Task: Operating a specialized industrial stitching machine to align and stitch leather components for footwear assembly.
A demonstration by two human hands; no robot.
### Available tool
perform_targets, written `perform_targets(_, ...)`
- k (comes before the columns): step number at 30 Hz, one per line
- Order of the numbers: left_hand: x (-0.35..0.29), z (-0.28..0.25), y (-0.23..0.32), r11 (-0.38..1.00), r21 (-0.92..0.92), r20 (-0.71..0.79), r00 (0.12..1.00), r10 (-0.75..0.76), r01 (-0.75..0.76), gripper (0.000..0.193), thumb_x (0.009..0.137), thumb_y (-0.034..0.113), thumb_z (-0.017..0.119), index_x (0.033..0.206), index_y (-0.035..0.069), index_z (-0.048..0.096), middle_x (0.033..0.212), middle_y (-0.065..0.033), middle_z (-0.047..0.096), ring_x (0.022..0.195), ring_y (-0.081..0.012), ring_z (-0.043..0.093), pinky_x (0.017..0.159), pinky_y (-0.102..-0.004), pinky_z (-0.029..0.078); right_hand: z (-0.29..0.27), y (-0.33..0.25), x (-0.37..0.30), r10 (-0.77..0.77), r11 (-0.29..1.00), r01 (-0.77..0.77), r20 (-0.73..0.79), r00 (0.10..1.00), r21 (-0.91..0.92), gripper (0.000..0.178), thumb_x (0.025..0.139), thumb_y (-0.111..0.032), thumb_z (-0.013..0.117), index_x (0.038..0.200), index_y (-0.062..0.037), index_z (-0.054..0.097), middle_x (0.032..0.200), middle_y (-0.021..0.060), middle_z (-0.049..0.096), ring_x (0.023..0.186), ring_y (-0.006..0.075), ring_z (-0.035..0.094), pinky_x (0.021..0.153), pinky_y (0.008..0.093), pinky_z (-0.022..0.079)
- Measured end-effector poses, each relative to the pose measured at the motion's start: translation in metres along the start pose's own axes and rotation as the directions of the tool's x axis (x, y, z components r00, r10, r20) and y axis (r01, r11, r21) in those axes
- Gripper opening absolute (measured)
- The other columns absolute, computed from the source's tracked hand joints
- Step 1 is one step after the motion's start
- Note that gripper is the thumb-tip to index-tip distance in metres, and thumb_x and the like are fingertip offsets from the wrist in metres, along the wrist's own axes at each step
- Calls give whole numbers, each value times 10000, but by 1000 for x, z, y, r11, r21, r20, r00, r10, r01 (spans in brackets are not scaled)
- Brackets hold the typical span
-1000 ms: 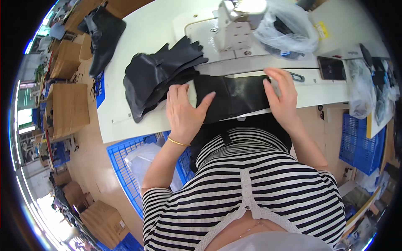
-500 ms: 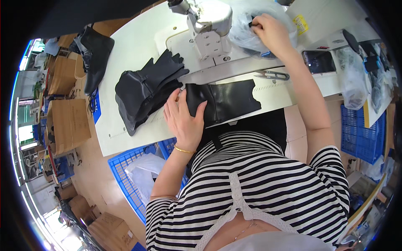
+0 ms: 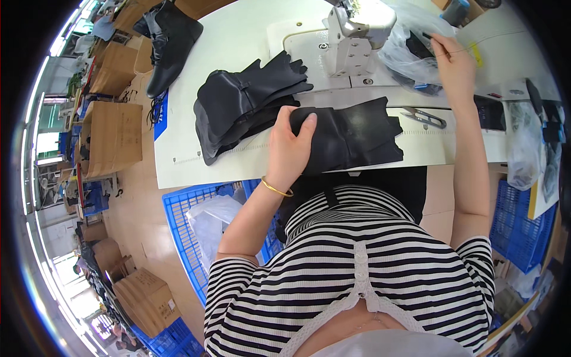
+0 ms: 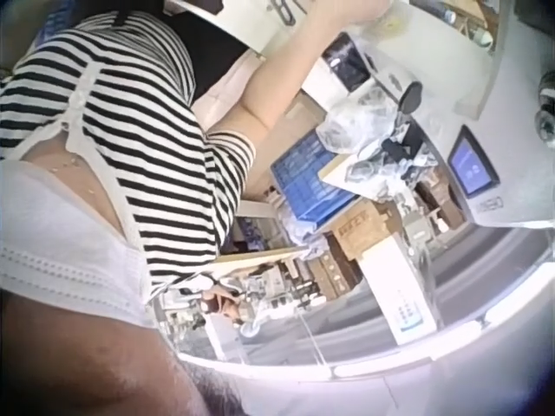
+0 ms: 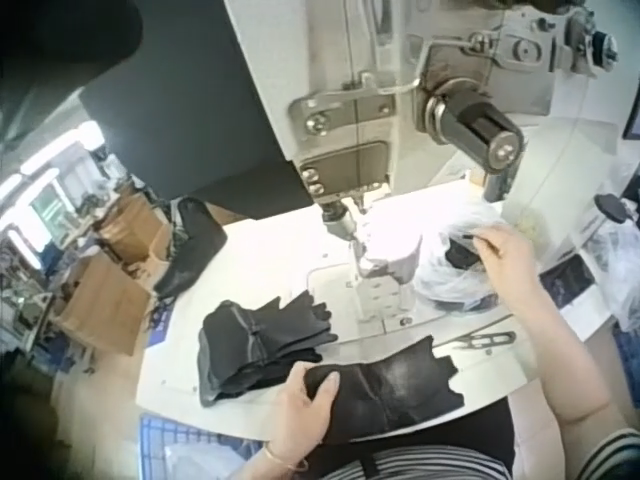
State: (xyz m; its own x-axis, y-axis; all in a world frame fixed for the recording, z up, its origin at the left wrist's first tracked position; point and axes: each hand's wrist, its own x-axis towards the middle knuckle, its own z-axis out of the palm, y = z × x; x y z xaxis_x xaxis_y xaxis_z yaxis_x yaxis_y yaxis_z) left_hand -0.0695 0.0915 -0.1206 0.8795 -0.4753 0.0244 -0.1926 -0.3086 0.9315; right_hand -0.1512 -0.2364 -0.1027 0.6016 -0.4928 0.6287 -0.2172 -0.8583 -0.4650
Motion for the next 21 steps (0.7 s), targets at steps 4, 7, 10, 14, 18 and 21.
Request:
perform_targets(4, 5, -9, -16, 526, -671, 389, 852, -350, 522, 225, 865, 121, 635, 1032, -26, 601, 921, -86, 666, 809, -141, 635, 726, -257, 516, -11, -23, -22, 172, 904, -179, 53, 984, 388, 168, 878, -122, 597, 998, -24, 665, 787, 45, 656, 689, 105, 584, 652, 228, 458)
perform_targets(7, -7, -16, -20, 552, -643, 416, 848, -330, 530, 187, 880, 80, 599, 1024, -38, 615, 967, -92, 664, 852, -151, 649, 756, -279, 539, -18, -71, -53, 203, 579, -540, 533, 821, 611, 136, 872, -105, 605, 936, 1, 660, 768, 32, 651, 694, 92, 590, 651, 229, 478)
perform_targets(10, -14, -3, -19, 689, -591, 319, 906, -278, 420, 189, 876, 69, 611, 1029, -41, 623, 922, -84, 669, 779, -116, 635, 704, -239, 525, -3, -100, -82, 20, 445, -729, 808, 589, 520, 126, 856, -111, 617, 877, 9, 647, 740, 45, 643, 674, 98, 602, 630, 240, 491)
perform_targets(14, -11, 3, -15, 692, -609, 282, 921, -268, 387, 193, 861, 89, 641, 1010, -34, 638, 908, -73, 672, 779, -109, 631, 695, -235, 515, 18, -114, -92, -50, 633, -674, 889, 455, 381, 142, 828, -118, 617, 847, 23, 631, 686, 75, 633, 577, 114, 595, 549, 250, 478)
perform_targets(18, -12, 10, 0, 857, -377, 300, 922, -245, 350, 232, 819, 138, 699, 966, -36, 659, 875, -63, 680, 737, -109, 631, 644, -226, 499, 24, -114, -87, -67, 717, -604, 896, 438, 349, 156, 811, -127, 607, 803, 29, 612, 642, 94, 611, 454, 154, 566, 467, 284, 444)
perform_targets(21, -10, 15, -9, 946, -221, 262, 948, -178, 238, 198, 779, 115, 726, 889, -42, 676, 816, -57, 684, 680, -111, 627, 612, -236, 496, 22, -117, -86, -84, 766, -547, 897, 434, 336, 168, 818, -137, 615, 815, 31, 608, 617, 88, 598, 457, 147, 562, 468, 289, 444)
